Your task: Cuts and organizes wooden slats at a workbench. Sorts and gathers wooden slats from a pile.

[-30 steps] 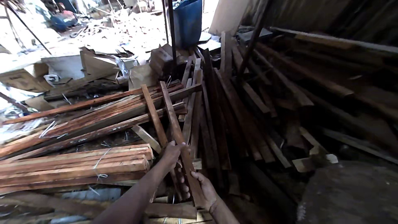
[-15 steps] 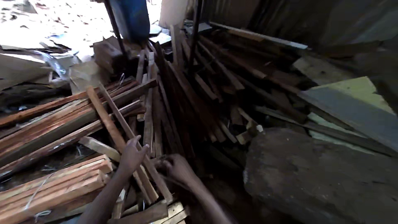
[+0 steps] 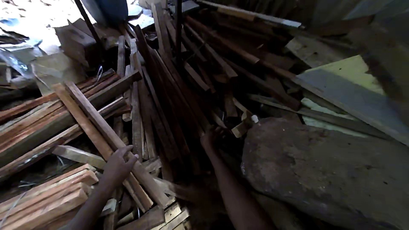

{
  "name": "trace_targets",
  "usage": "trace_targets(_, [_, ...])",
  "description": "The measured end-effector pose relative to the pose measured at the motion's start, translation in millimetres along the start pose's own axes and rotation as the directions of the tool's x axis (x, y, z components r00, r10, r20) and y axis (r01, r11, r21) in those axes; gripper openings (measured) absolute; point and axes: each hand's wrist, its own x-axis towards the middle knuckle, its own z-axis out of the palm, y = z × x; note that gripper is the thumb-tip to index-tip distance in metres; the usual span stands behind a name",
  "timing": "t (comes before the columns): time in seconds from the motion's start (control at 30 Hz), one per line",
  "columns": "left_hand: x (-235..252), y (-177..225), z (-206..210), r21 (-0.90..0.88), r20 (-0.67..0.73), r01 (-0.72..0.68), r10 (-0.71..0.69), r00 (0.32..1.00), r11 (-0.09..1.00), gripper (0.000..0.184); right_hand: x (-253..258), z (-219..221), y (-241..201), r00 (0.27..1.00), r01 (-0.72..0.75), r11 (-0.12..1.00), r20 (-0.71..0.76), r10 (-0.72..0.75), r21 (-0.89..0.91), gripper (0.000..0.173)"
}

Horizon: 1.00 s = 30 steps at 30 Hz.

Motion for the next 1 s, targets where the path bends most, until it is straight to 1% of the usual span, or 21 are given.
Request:
trace_targets(0.1, [4.0,7.0,3.3,-0.007,0.01,-0.019,0.019,1.0,1.0,0.051,-5.3,-18.2,-11.4,0.975,0.063,0.997,0.208,-0.073,0.054,0.058])
trace_targets(0.17, [6.4,17.1,6.3,-0.047,0.036,0.009,-0.007,0.999,0.999,0.051,-35.8,-26.9,-29.7,0.943,0.097,0.982,0.3,-0.143,0.162,0.058])
trace_targets(0.23, [5.4,32.1,6.5,-0.163,0.078,0.056,-0.043,0.996,0.985,0.052,-85.6,-47.7,-54.1,0.888,0.023,0.933,0.421,-0.184,0.36,0.062])
trace_targets(0.27, [2.7,38.5,7.2,-0.279,0.107,0.072,-0.043,0.993,0.958,0.05,-109.3,-57.2,-64.2,0.844,-0.056,0.865,0.487,-0.226,0.499,0.06])
trace_targets(0.3, [-0.3,42.5,9.1,-0.433,0.139,0.091,-0.033,0.99,0.897,0.049,-130.2,-59.0,-71.5,0.784,-0.16,0.75,0.545,-0.299,0.641,0.056])
trace_targets(0.37, [-2.2,44.8,12.7,-0.687,0.214,0.148,0.004,0.977,0.712,0.052,-168.2,-55.6,-84.5,0.648,-0.382,0.459,0.586,-0.486,0.802,0.042])
trace_targets(0.4, [-4.0,47.8,12.5,-0.769,0.254,0.191,0.017,0.967,0.61,0.053,-188.3,-54.5,-86.3,0.601,-0.423,0.395,0.579,-0.551,0.816,0.04])
trace_targets(0.43, [-6.2,52.4,11.0,-0.819,0.296,0.236,0.033,0.955,0.524,0.054,-208.5,-50.8,-84.9,0.586,-0.412,0.375,0.556,-0.589,0.831,0.042])
trace_targets(0.5, [-11.8,61.5,9.2,-0.864,0.355,0.303,0.059,0.933,0.403,0.052,-245.3,-47.7,-81.0,0.623,-0.339,0.368,0.5,-0.602,0.866,0.039])
trace_targets(0.57, [-18.3,64.2,19.5,-0.892,0.31,0.291,-0.002,0.951,0.345,0.05,-259.1,-40.8,-75.6,0.648,-0.265,0.428,0.488,-0.584,0.864,0.045])
trace_targets(0.63, [-20.5,63.8,24.0,-0.911,0.235,0.252,-0.089,0.968,0.328,0.049,-242.7,-40.3,-72.3,0.566,-0.139,0.583,0.548,-0.616,0.8,0.062])
trace_targets(0.67, [-20.1,63.9,21.1,-0.914,0.217,0.246,-0.123,0.968,0.323,0.047,-227.3,-43.6,-72.5,0.509,-0.073,0.638,0.579,-0.637,0.767,0.068])
trace_targets(0.7, [-18.7,63.5,17.8,-0.916,0.216,0.253,-0.15,0.965,0.311,0.043,-209.4,-50.6,-72.9,0.485,-0.015,0.666,0.588,-0.648,0.746,0.069])
trace_targets(0.73, [-17.2,59.6,17.4,-0.917,0.224,0.266,-0.166,0.96,0.298,0.043,-189.7,-60.3,-72.3,0.515,0.036,0.676,0.566,-0.644,0.736,0.065])
trace_targets(0.77, [-15.7,52.3,19.8,-0.922,0.223,0.265,-0.171,0.96,0.281,0.045,-168.6,-67.1,-70.4,0.608,0.075,0.676,0.504,-0.613,0.733,0.057])
trace_targets(0.8, [-15.5,44.9,22.5,-0.929,0.204,0.247,-0.178,0.963,0.275,0.045,-145.4,-67.7,-66.5,0.734,0.113,0.68,0.401,-0.548,0.724,0.054])
trace_targets(0.83, [-16.9,39.9,23.2,-0.937,0.167,0.215,-0.188,0.968,0.274,0.044,-120.2,-64.5,-60.7,0.847,0.133,0.706,0.29,-0.446,0.696,0.055])
trace_targets(0.87, [-20.4,38.9,20.2,-0.944,0.122,0.177,-0.203,0.972,0.279,0.041,-92.1,-58.2,-55.1,0.922,0.121,0.755,0.209,-0.326,0.644,0.055])
trace_targets(0.9, [-25.8,40.1,14.8,-0.948,0.083,0.144,-0.216,0.973,0.285,0.038,-64.0,-44.8,-46.1,0.965,0.09,0.821,0.156,-0.213,0.564,0.057])
trace_targets(0.93, [-32.8,42.7,8.9,-0.943,0.065,0.133,-0.221,0.973,0.306,0.036,-40.5,-29.2,-34.5,0.981,0.043,0.88,0.148,-0.128,0.474,0.062])
trace_targets(1.0, [-43.4,44.6,3.4,-0.917,0.075,0.16,-0.235,0.969,0.366,0.038,-8.8,0.9,-10.2,0.979,-0.011,0.951,0.195,-0.052,0.31,0.075])
